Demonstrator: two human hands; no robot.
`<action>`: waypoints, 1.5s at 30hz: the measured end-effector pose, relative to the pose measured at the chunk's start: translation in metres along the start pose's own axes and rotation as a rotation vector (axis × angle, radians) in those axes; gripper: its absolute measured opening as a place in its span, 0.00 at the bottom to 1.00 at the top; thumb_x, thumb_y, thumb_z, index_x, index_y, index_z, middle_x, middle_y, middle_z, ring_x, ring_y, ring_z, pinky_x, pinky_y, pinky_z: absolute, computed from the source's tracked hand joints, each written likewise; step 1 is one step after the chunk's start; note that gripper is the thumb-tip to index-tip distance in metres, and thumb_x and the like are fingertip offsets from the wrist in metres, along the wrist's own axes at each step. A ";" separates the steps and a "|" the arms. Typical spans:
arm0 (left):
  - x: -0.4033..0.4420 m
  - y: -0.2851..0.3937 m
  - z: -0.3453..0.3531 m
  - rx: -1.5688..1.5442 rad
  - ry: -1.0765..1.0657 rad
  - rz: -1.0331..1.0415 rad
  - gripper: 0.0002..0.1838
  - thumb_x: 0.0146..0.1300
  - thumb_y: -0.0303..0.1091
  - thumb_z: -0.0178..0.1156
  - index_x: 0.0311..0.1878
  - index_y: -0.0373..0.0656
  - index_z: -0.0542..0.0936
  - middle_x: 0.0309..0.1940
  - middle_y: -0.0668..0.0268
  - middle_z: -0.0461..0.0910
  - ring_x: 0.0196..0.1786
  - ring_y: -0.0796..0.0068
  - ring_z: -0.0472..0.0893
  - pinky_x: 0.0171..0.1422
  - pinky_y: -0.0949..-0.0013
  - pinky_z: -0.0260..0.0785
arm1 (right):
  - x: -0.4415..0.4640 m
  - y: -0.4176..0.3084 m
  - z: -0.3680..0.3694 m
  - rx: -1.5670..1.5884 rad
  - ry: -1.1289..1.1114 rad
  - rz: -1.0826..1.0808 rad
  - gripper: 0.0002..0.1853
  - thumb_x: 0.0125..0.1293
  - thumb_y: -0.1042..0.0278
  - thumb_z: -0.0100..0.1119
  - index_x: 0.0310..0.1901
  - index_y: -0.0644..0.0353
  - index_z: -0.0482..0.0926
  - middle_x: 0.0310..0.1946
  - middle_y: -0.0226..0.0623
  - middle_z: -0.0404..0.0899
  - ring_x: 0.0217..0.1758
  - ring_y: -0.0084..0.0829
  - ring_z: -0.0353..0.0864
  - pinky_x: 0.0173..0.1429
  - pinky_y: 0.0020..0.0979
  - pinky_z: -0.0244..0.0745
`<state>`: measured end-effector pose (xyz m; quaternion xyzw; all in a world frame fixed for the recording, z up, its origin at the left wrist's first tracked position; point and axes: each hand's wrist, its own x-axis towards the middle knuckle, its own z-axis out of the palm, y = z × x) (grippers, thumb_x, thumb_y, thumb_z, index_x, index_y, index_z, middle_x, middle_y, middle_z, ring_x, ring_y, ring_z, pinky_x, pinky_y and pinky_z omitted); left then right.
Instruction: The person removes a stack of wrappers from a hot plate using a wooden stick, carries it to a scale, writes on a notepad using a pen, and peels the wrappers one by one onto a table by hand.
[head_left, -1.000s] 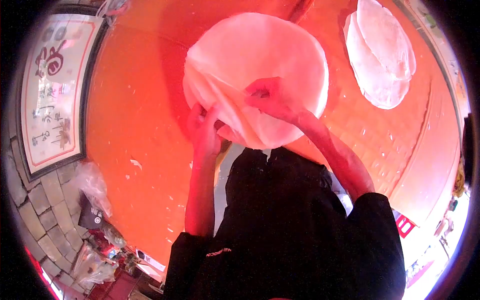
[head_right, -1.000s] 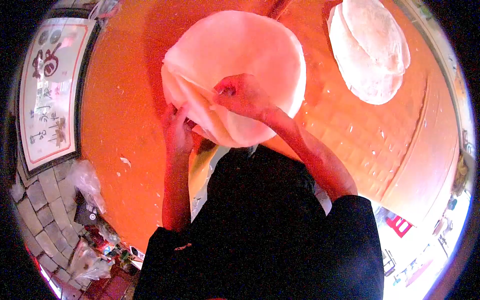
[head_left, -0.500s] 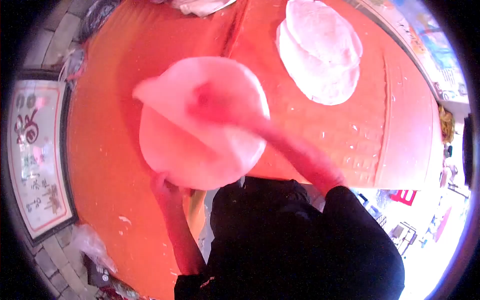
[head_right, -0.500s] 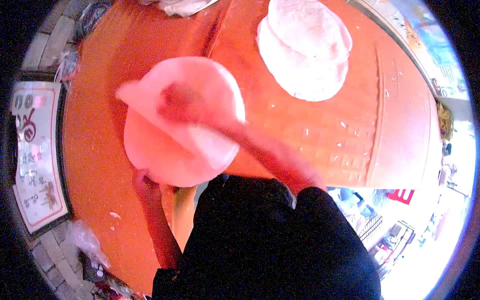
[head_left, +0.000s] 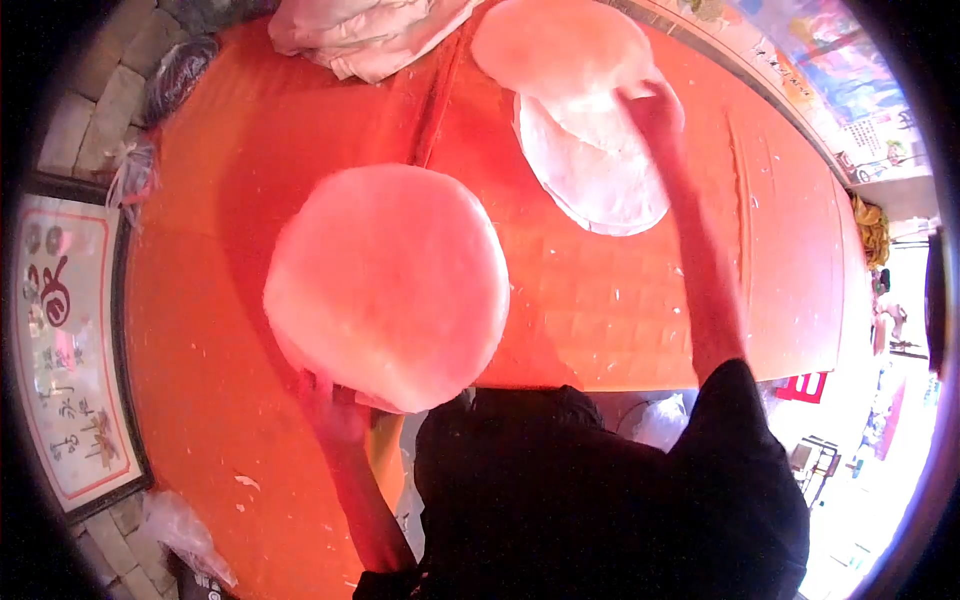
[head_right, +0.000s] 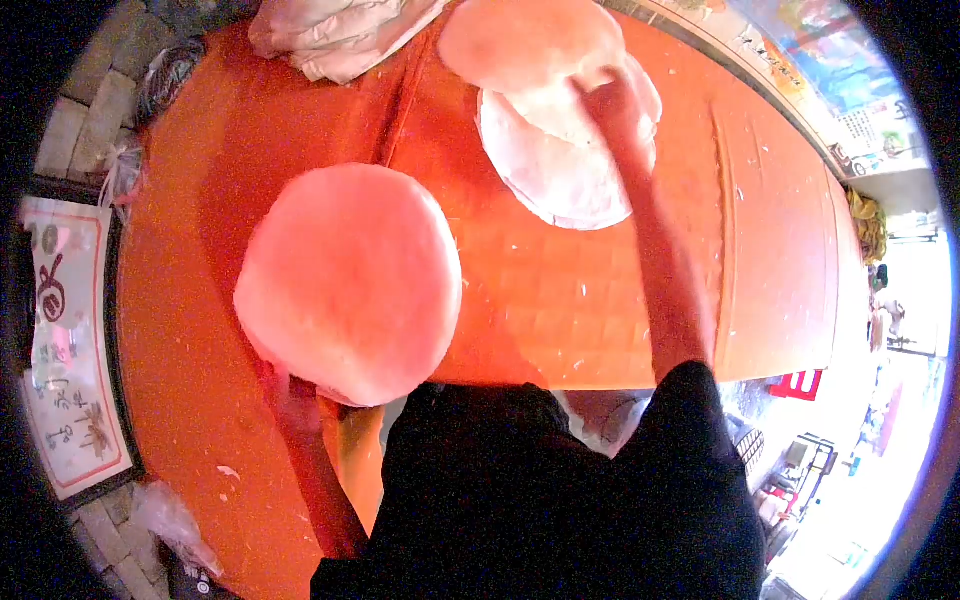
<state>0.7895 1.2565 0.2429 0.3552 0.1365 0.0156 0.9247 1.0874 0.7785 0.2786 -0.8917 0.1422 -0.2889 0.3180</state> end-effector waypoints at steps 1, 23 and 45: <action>0.005 -0.003 0.005 0.177 0.062 0.041 0.23 0.68 0.35 0.52 0.64 0.39 0.66 0.58 0.60 0.71 0.57 0.64 0.74 0.57 0.63 0.71 | -0.053 -0.064 -0.005 0.295 -0.066 0.139 0.14 0.61 0.57 0.61 0.41 0.59 0.82 0.33 0.36 0.84 0.38 0.25 0.82 0.36 0.24 0.75; -0.010 0.007 -0.024 0.232 0.329 -0.035 0.21 0.64 0.30 0.53 0.61 0.39 0.69 0.57 0.62 0.72 0.59 0.67 0.73 0.59 0.62 0.69 | 0.003 0.074 -0.092 0.490 -0.397 0.267 0.14 0.61 0.70 0.56 0.47 0.62 0.82 0.40 0.38 0.83 0.41 0.30 0.81 0.45 0.30 0.77; 0.020 0.008 0.009 0.424 0.298 0.107 0.12 0.59 0.22 0.54 0.47 0.38 0.75 0.40 0.66 0.78 0.41 0.77 0.77 0.47 0.73 0.71 | -0.273 -0.199 0.047 0.411 -1.033 -0.016 0.18 0.54 0.69 0.60 0.48 0.58 0.80 0.28 0.42 0.81 0.32 0.35 0.81 0.41 0.37 0.77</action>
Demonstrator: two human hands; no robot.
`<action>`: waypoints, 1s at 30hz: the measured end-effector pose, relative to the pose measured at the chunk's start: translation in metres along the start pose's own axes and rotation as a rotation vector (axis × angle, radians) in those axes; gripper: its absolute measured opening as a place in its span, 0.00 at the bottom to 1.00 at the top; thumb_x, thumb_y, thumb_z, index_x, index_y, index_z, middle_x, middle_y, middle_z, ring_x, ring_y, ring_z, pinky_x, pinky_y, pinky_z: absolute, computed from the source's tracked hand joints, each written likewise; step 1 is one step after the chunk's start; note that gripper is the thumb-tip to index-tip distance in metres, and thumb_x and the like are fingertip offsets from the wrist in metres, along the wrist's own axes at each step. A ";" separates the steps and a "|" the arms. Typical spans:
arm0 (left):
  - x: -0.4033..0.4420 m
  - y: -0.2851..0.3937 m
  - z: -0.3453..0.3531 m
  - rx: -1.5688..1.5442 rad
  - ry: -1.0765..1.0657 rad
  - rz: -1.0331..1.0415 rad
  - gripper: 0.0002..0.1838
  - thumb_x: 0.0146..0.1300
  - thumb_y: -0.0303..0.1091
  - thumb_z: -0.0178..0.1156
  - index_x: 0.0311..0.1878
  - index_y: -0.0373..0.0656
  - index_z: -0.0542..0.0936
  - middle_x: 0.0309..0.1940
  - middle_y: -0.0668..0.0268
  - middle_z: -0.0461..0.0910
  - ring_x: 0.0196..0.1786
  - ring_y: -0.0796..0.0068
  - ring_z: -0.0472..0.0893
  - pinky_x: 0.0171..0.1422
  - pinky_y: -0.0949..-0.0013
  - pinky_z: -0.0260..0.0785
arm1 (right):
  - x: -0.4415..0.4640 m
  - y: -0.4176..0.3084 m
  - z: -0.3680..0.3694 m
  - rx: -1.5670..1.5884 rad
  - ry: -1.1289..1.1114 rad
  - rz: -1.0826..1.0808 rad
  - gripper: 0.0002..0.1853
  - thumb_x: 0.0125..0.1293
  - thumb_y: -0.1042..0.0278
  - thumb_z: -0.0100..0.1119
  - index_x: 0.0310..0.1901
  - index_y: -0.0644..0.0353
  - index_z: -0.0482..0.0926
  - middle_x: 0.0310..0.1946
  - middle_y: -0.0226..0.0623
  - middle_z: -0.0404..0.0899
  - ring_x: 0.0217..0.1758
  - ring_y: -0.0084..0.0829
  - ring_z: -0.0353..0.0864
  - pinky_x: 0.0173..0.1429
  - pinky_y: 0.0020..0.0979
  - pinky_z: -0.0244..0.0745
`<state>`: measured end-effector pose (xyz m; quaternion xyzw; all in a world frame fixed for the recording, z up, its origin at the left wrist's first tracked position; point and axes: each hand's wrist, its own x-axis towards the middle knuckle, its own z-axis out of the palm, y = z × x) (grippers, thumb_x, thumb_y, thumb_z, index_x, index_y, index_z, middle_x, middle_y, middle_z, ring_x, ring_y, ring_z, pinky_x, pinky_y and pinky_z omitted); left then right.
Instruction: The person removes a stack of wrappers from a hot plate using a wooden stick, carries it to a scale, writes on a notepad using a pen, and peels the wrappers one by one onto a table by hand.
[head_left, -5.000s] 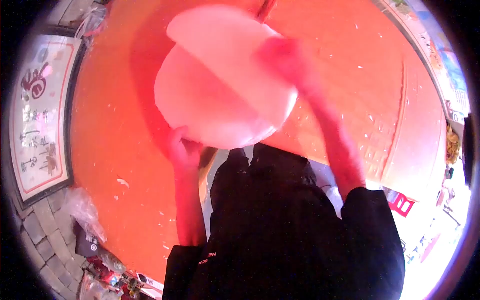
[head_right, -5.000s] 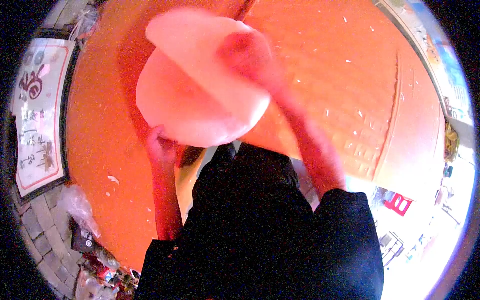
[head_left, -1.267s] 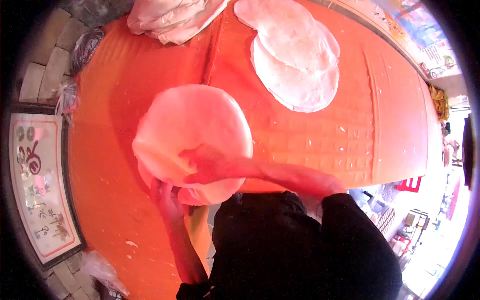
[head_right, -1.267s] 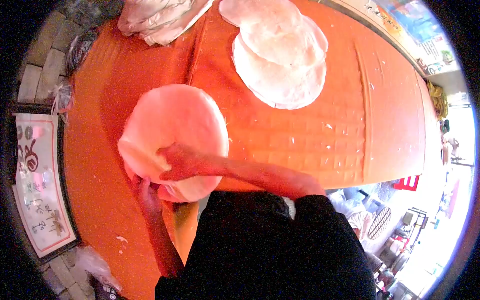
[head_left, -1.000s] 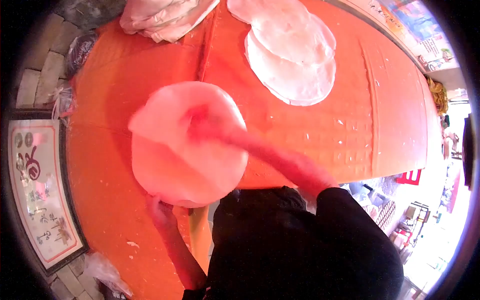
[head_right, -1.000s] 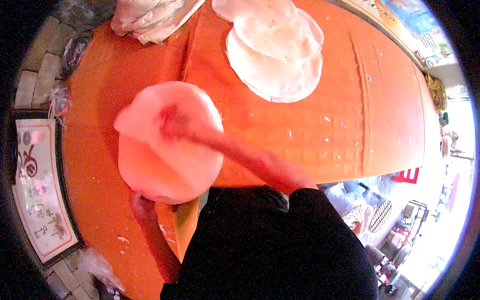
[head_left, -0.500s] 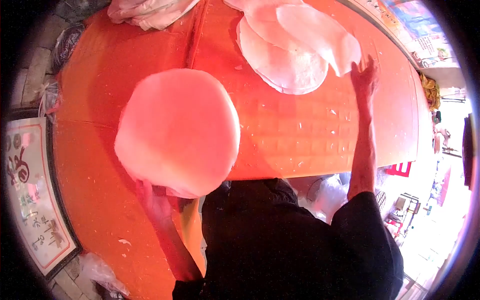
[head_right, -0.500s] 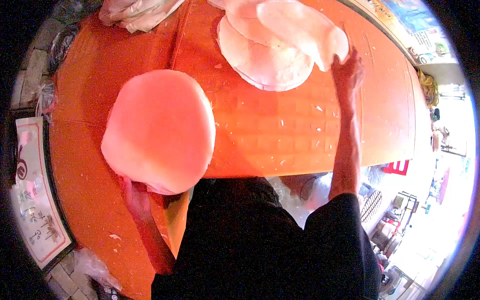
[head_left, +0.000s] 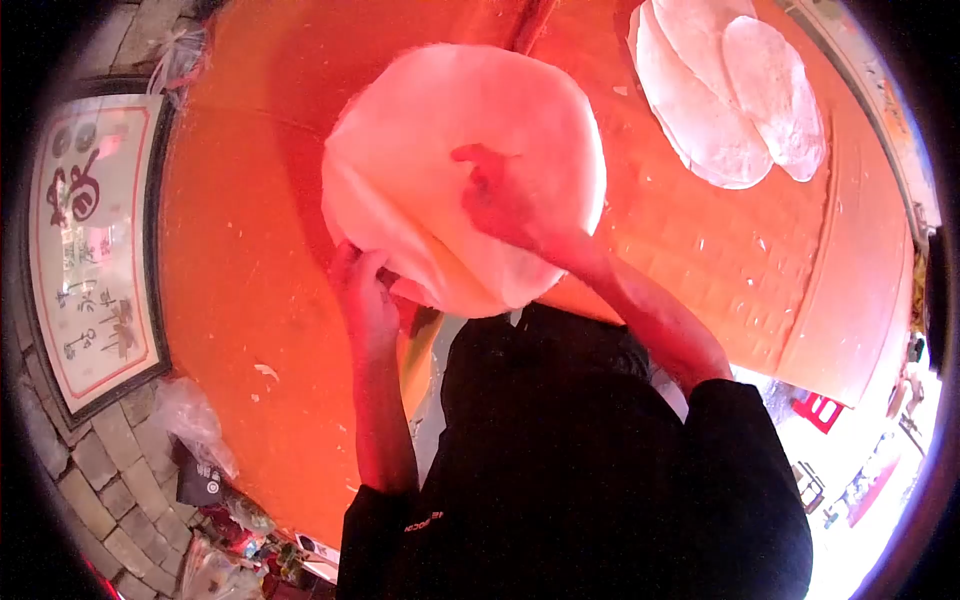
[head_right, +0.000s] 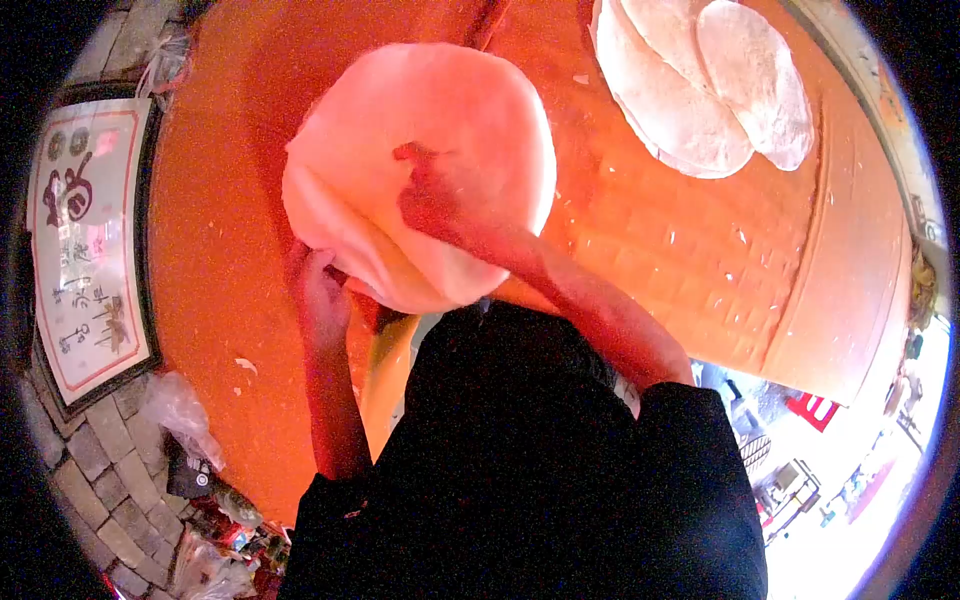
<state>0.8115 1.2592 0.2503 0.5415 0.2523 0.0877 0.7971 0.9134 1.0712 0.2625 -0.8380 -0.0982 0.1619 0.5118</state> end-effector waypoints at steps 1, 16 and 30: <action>-0.002 0.001 -0.001 -0.056 0.019 -0.064 0.11 0.61 0.24 0.55 0.48 0.38 0.74 0.40 0.66 0.78 0.41 0.77 0.77 0.47 0.72 0.71 | -0.003 -0.005 0.007 -0.096 -0.069 -0.029 0.18 0.53 0.70 0.59 0.48 0.59 0.80 0.28 0.43 0.81 0.32 0.37 0.82 0.40 0.38 0.77; 0.005 -0.019 -0.052 -0.051 0.030 -0.103 0.17 0.61 0.26 0.54 0.54 0.35 0.71 0.47 0.62 0.77 0.49 0.70 0.78 0.54 0.64 0.72 | 0.003 0.060 -0.265 0.448 0.388 -0.202 0.10 0.63 0.71 0.60 0.45 0.64 0.82 0.41 0.34 0.83 0.43 0.27 0.81 0.49 0.28 0.77; 0.012 -0.008 0.034 0.002 -0.246 0.005 0.22 0.64 0.32 0.61 0.59 0.37 0.69 0.52 0.62 0.73 0.53 0.69 0.75 0.53 0.66 0.73 | -0.034 0.035 -0.106 0.243 -0.075 -0.035 0.19 0.63 0.68 0.62 0.55 0.62 0.76 0.41 0.38 0.81 0.44 0.31 0.82 0.50 0.33 0.79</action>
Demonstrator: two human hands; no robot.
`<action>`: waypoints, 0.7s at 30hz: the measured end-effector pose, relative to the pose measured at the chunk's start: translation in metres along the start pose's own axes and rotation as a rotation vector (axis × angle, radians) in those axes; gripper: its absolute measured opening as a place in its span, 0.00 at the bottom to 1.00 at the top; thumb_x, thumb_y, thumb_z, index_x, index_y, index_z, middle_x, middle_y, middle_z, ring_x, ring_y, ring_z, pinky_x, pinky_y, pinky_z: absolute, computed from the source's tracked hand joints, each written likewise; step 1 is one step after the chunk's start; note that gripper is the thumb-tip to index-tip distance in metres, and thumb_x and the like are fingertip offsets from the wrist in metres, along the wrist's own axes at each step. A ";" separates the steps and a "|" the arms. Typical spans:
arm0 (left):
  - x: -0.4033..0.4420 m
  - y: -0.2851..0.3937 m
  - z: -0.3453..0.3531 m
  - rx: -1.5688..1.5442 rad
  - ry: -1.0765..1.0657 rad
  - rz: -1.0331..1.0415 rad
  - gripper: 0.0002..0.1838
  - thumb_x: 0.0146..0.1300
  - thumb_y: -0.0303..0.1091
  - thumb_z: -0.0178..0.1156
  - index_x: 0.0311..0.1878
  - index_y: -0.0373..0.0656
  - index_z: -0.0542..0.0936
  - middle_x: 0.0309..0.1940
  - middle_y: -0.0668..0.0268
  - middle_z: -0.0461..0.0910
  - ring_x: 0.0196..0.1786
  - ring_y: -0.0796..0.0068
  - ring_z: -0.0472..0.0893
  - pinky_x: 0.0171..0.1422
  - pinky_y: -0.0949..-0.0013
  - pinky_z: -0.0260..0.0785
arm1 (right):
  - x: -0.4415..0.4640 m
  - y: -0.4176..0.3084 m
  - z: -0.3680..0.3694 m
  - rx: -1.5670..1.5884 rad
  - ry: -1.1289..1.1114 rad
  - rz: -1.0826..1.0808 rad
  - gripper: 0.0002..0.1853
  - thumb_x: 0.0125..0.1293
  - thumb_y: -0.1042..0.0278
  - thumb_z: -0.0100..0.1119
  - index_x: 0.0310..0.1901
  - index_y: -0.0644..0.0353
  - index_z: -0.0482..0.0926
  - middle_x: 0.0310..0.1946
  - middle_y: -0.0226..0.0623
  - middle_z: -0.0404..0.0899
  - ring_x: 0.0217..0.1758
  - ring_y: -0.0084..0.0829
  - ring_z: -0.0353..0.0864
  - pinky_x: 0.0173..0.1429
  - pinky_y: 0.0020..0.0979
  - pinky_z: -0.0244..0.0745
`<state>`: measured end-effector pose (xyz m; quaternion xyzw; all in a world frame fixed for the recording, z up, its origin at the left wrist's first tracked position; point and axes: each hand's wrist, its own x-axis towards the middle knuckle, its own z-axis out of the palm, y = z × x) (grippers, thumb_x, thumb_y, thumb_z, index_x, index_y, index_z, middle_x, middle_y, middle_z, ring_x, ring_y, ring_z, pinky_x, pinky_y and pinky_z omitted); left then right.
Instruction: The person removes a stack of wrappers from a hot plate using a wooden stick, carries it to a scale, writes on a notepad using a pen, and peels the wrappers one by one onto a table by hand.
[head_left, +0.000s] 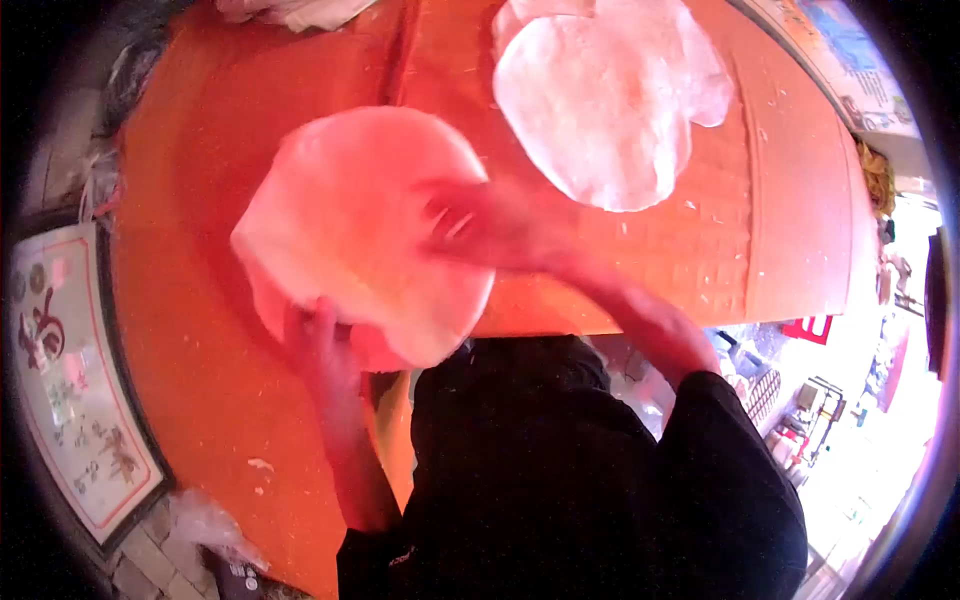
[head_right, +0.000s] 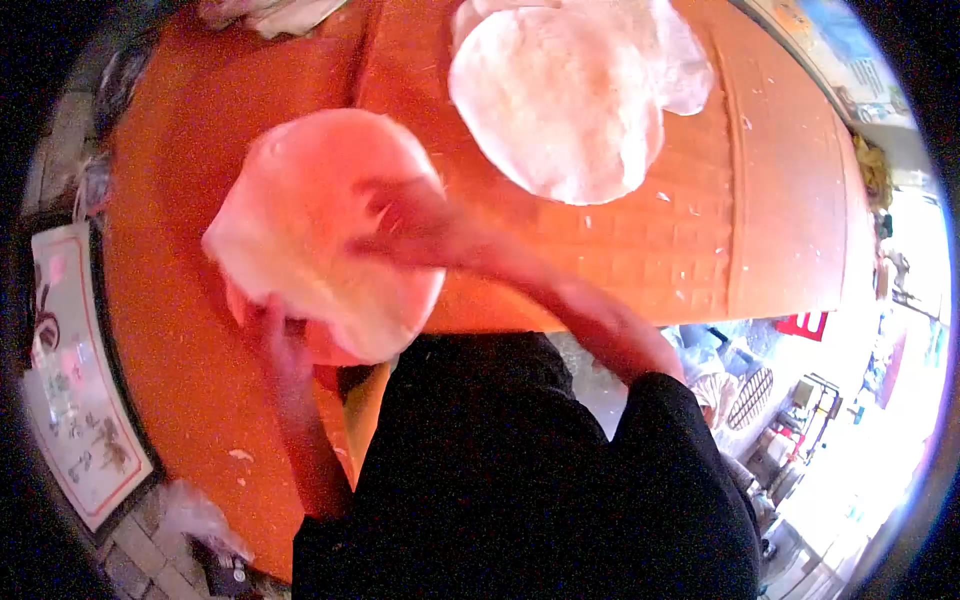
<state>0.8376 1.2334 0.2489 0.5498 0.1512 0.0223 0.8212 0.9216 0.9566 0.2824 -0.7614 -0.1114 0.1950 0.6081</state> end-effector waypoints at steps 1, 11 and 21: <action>0.005 -0.010 0.001 -0.003 0.108 -0.036 0.16 0.64 0.29 0.60 0.54 0.38 0.72 0.44 0.66 0.74 0.45 0.74 0.76 0.46 0.70 0.73 | 0.008 -0.010 0.031 0.060 -0.066 0.036 0.20 0.62 0.66 0.63 0.55 0.62 0.76 0.41 0.38 0.82 0.43 0.32 0.82 0.49 0.33 0.79; -0.010 0.006 0.000 -0.105 0.214 -0.026 0.05 0.67 0.28 0.56 0.43 0.38 0.73 0.37 0.63 0.77 0.35 0.70 0.80 0.43 0.68 0.76 | 0.044 0.010 0.119 0.179 -0.183 -0.035 0.19 0.56 0.61 0.62 0.46 0.65 0.79 0.27 0.44 0.82 0.32 0.28 0.81 0.38 0.34 0.77; -0.014 0.008 -0.022 0.052 0.347 -0.075 0.08 0.65 0.28 0.55 0.46 0.37 0.71 0.37 0.63 0.76 0.36 0.73 0.79 0.38 0.71 0.74 | 0.037 -0.018 0.151 -0.310 -0.214 -0.326 0.22 0.56 0.54 0.62 0.45 0.64 0.77 0.27 0.50 0.80 0.30 0.44 0.82 0.36 0.42 0.76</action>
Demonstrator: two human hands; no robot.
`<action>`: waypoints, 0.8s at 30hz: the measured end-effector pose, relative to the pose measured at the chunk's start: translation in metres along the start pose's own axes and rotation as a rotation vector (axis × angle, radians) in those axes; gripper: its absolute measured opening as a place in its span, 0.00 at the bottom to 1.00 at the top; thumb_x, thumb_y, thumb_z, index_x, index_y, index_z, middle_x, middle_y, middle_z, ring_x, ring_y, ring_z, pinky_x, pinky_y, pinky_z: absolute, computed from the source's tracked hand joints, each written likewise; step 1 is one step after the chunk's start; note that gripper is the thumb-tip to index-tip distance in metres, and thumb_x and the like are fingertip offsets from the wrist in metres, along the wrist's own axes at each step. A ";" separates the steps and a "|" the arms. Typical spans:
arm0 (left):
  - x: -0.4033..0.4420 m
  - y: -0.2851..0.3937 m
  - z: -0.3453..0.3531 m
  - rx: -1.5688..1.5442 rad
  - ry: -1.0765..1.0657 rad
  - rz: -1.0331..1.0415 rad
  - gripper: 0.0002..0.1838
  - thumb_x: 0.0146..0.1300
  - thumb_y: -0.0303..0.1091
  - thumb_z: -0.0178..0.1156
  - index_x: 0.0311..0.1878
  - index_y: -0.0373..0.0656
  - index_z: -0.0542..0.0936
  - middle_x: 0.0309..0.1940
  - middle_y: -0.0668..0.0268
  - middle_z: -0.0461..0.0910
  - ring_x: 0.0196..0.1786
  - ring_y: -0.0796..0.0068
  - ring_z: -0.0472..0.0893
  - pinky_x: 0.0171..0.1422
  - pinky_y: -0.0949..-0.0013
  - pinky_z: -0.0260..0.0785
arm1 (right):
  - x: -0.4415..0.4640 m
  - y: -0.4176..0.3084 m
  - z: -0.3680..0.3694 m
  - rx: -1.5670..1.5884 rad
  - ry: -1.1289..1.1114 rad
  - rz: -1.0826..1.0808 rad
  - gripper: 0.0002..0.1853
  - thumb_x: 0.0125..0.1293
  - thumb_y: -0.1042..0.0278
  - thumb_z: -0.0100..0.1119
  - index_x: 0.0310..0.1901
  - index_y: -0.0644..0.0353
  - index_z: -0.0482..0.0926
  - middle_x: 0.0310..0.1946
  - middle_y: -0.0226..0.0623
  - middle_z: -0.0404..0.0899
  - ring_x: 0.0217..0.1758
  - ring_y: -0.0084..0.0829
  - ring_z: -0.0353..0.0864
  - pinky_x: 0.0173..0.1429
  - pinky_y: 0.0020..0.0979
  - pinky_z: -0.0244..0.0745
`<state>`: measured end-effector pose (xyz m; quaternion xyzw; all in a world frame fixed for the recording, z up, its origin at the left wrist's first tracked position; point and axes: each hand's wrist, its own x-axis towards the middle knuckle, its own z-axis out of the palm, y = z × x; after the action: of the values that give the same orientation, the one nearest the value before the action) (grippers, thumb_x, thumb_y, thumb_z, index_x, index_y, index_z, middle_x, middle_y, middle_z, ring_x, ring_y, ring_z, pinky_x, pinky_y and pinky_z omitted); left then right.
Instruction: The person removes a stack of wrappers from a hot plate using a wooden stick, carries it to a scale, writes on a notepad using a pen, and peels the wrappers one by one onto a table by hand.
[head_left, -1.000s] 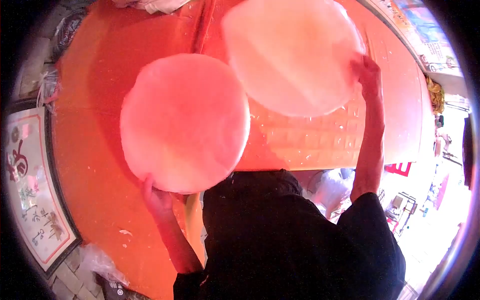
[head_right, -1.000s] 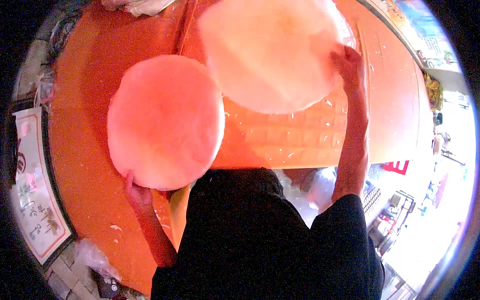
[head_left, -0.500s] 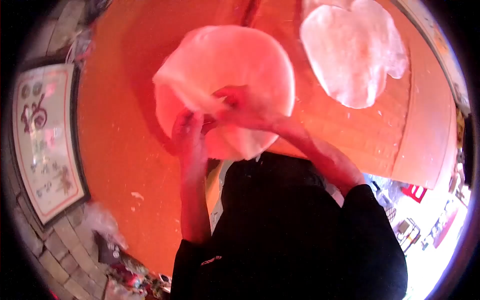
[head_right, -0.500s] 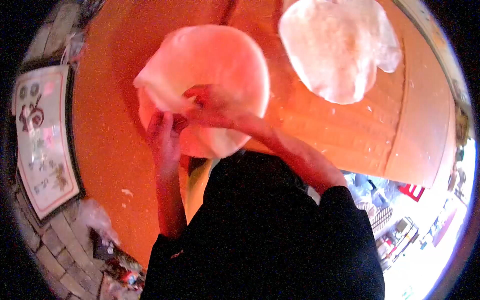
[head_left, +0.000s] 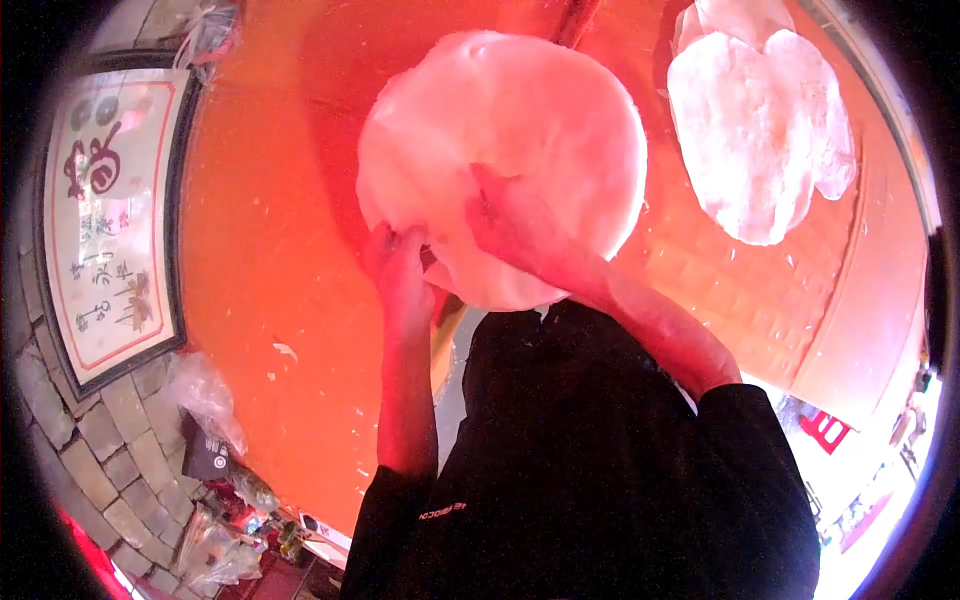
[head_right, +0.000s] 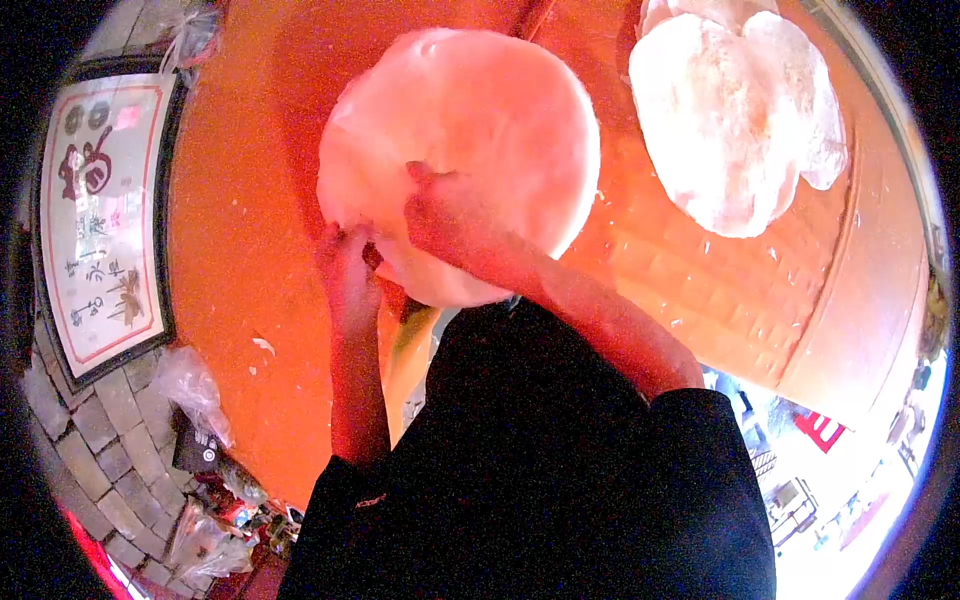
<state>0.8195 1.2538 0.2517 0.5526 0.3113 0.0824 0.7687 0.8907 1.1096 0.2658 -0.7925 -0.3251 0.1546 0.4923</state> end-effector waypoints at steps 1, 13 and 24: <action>0.000 -0.005 -0.002 0.022 0.024 -0.021 0.07 0.64 0.26 0.54 0.44 0.37 0.71 0.35 0.65 0.75 0.36 0.74 0.78 0.38 0.71 0.73 | -0.004 -0.007 0.003 -0.128 -0.011 -0.112 0.22 0.56 0.53 0.62 0.45 0.63 0.77 0.27 0.49 0.79 0.31 0.45 0.82 0.38 0.43 0.76; 0.000 -0.014 0.009 -0.125 -0.227 0.020 0.16 0.66 0.22 0.53 0.57 0.36 0.72 0.51 0.59 0.76 0.50 0.68 0.78 0.50 0.67 0.75 | -0.007 -0.023 -0.031 -0.096 -0.091 0.176 0.24 0.57 0.53 0.61 0.46 0.67 0.73 0.33 0.56 0.79 0.38 0.55 0.80 0.41 0.47 0.75; 0.008 -0.042 -0.067 0.235 -0.126 0.299 0.14 0.61 0.25 0.54 0.51 0.34 0.73 0.44 0.61 0.76 0.43 0.67 0.78 0.46 0.65 0.73 | 0.034 0.049 -0.114 0.942 0.118 0.016 0.17 0.57 0.59 0.66 0.42 0.63 0.79 0.34 0.35 0.78 0.38 0.30 0.77 0.40 0.30 0.72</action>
<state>0.7784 1.2955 0.1976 0.6826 0.1845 0.1240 0.6961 0.9982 1.0399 0.2780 -0.4931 -0.1848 0.2435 0.8145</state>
